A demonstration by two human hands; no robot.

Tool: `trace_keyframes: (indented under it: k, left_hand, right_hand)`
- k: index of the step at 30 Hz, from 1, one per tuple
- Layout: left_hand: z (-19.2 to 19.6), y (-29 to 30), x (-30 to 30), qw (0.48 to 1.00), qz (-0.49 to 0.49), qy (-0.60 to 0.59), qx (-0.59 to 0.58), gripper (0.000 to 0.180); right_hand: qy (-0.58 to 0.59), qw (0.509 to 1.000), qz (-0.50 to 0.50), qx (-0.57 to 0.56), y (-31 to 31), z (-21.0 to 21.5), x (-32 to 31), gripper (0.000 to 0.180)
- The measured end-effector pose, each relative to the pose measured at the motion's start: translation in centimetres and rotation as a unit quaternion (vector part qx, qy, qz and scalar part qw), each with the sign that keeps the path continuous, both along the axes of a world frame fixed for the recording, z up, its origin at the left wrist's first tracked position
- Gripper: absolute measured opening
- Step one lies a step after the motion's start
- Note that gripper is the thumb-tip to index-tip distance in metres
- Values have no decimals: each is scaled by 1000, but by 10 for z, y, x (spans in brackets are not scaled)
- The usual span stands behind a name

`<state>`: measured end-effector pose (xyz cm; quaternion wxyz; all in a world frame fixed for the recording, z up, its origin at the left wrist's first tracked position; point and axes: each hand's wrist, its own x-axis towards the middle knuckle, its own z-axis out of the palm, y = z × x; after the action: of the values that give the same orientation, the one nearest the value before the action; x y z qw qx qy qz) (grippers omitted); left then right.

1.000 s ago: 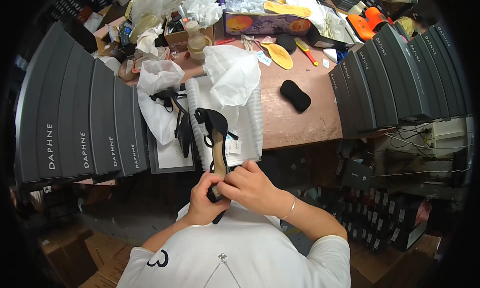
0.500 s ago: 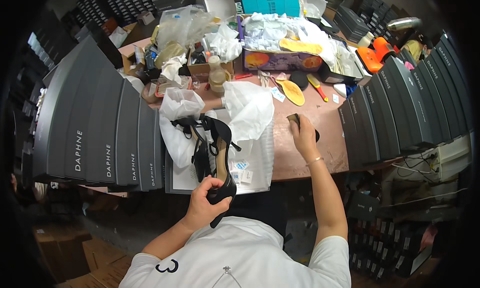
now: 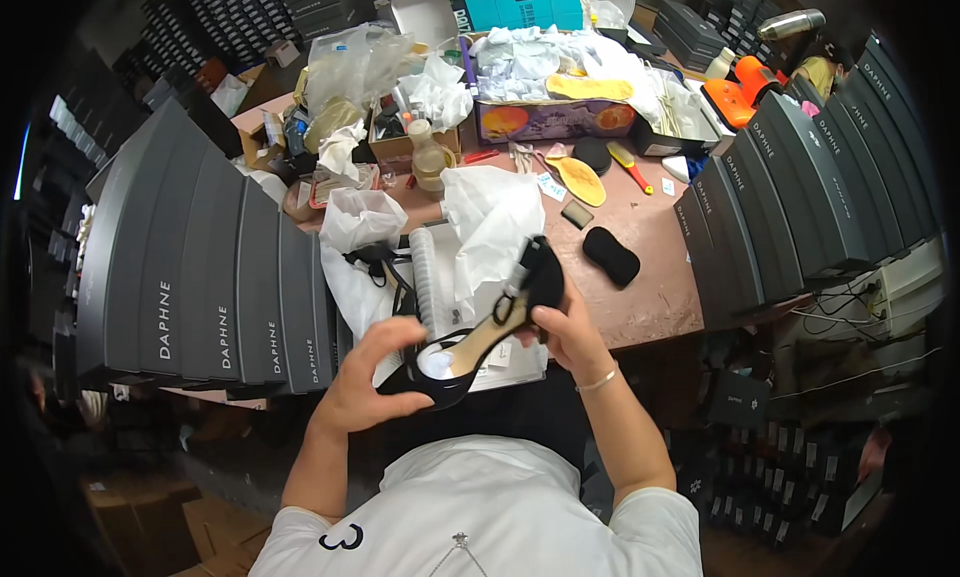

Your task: Inspecting high-heeled shoes and packaging them into boxes with wrapping paper.

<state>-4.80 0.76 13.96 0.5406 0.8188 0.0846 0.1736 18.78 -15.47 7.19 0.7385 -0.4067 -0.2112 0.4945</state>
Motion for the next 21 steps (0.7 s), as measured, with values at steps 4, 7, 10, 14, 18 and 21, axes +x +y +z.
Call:
trace_keyframes:
  k: [4, 7, 10, 14, 18, 21]
  left_hand:
    - [-56, -17, -8, 880, 194, -117, -418, 51]
    - [-65, -32, -7, 757, 249, -204, -569, 45]
    - [-64, -34, -5, 744, 260, -229, -571, 35]
    - [-56, -32, -6, 767, 271, -214, -541, 27]
    - [-62, -31, -8, 783, 252, -216, -526, 33]
    - [-54, -43, 6, 782, 316, -250, -476, 47]
  right_hand:
    - [-11, 993, -116, -35, -31, -10, -37, 66]
    - [17, 989, -141, -42, -42, -22, -54, 50]
    - [66, 985, -153, -40, -44, -24, -71, 42]
    - [98, 981, -165, -37, -47, -30, -80, 36]
    - [98, 981, -166, -19, -49, -34, -81, 40]
    - [41, 982, -184, 0, -48, -30, -85, 46]
